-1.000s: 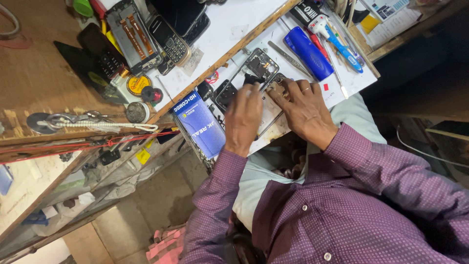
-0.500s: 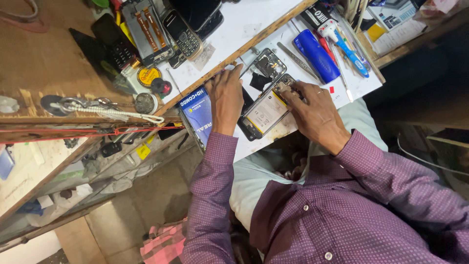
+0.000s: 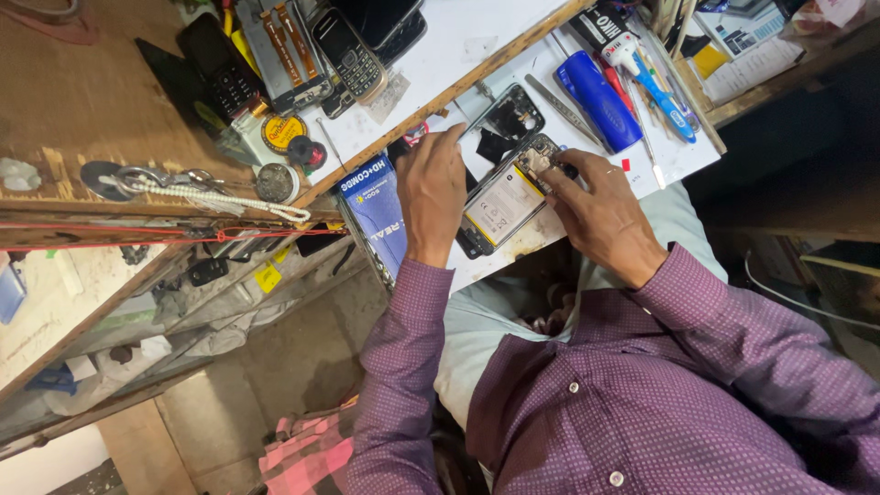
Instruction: The person opens the back of a smartphone at a repair workbench, pries out the old battery, and positions a new battery inside the phone. They then use a small screwdriver to tighten screws on the phone's internal frame while holding the phone steady.
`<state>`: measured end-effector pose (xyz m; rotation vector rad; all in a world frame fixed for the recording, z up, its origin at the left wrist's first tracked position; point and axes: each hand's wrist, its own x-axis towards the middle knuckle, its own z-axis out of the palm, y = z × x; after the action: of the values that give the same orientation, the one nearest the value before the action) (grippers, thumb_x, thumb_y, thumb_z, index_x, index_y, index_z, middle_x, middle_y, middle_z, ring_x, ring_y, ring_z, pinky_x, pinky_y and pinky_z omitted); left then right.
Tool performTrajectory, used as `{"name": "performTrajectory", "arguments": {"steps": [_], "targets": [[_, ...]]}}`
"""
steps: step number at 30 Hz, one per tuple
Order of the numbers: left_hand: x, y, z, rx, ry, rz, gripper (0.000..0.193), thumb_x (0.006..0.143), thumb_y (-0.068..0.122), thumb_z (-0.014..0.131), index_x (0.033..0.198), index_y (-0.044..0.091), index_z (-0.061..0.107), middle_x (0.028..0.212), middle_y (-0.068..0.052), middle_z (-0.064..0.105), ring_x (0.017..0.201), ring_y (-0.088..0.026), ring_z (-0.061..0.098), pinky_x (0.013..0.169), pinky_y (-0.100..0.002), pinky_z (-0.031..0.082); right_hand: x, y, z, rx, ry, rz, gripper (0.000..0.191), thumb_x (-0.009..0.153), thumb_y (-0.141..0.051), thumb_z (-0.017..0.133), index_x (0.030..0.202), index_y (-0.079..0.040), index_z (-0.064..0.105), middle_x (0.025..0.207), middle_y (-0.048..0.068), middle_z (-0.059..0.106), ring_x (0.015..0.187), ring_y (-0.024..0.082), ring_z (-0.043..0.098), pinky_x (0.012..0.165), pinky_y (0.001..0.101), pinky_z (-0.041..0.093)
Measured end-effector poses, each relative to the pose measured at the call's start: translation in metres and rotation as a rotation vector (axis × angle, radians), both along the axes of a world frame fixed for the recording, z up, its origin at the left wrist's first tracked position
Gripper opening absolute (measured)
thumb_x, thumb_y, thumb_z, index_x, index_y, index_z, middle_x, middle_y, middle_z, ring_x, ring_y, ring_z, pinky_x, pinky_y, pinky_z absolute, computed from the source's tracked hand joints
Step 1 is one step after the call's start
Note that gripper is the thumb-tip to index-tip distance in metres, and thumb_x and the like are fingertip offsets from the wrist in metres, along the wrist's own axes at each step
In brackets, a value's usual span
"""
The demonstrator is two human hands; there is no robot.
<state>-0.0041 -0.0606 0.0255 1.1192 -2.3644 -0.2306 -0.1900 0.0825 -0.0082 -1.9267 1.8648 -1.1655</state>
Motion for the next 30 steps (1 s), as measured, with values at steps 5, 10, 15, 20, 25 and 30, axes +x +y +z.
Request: {"name": "performTrajectory", "arguments": {"steps": [5,10,15,20,25,30], "targets": [[-0.002,0.021,0.006,-0.071,0.049,-0.039,0.028,0.099,0.005,0.066,0.127,0.010,0.068,0.109,-0.003,0.070,0.102,-0.023,0.069,0.091,-0.040,0.051,-0.003,0.004,0.003,0.008,-0.053,-0.014,0.041,0.090,-0.004,0.075,0.130,-0.007,0.066,0.134,0.019,0.058,0.115,0.038,0.058,0.093,0.0465,0.051],[-0.005,0.044,0.005,-0.094,0.048,-0.051,0.027,0.100,0.006,0.068,0.127,0.009,0.068,0.111,-0.003,0.070,0.099,-0.020,0.068,0.088,-0.037,0.052,-0.008,0.015,0.016,-0.011,-0.185,-0.040,0.037,0.093,0.002,0.070,0.129,-0.004,0.064,0.130,0.018,0.061,0.114,0.035,0.063,0.093,0.0412,0.055],[-0.005,0.074,0.000,-0.086,0.053,-0.057,0.029,0.098,0.004,0.069,0.126,0.005,0.068,0.113,-0.005,0.069,0.099,-0.023,0.066,0.087,-0.038,0.052,-0.008,0.019,0.021,0.050,-0.412,-0.148,0.027,0.103,-0.002,0.066,0.129,0.000,0.060,0.119,0.015,0.067,0.106,0.025,0.071,0.089,0.0341,0.058],[-0.006,0.095,-0.008,-0.092,0.044,-0.120,0.029,0.098,0.003,0.065,0.126,0.002,0.067,0.117,-0.008,0.066,0.105,-0.025,0.065,0.092,-0.040,0.052,-0.009,0.020,0.014,0.185,-0.614,-0.190,0.032,0.102,-0.003,0.065,0.132,0.002,0.057,0.112,0.011,0.072,0.093,0.016,0.073,0.077,0.0289,0.058],[-0.006,0.104,-0.018,-0.040,0.025,-0.148,0.032,0.096,0.002,0.063,0.128,0.002,0.067,0.118,-0.008,0.065,0.108,-0.025,0.064,0.095,-0.041,0.051,-0.011,0.019,0.004,0.215,-0.708,-0.186,0.031,0.102,-0.001,0.064,0.132,0.002,0.058,0.110,0.011,0.072,0.087,0.014,0.073,0.074,0.0264,0.059],[-0.004,0.108,-0.023,-0.017,0.055,-0.159,0.030,0.099,0.003,0.064,0.128,0.002,0.066,0.122,-0.007,0.065,0.112,-0.024,0.065,0.098,-0.040,0.049,-0.013,0.017,-0.002,0.251,-0.767,-0.180,0.027,0.104,-0.002,0.064,0.130,0.003,0.060,0.109,0.010,0.072,0.087,0.013,0.073,0.075,0.0262,0.060]]}}
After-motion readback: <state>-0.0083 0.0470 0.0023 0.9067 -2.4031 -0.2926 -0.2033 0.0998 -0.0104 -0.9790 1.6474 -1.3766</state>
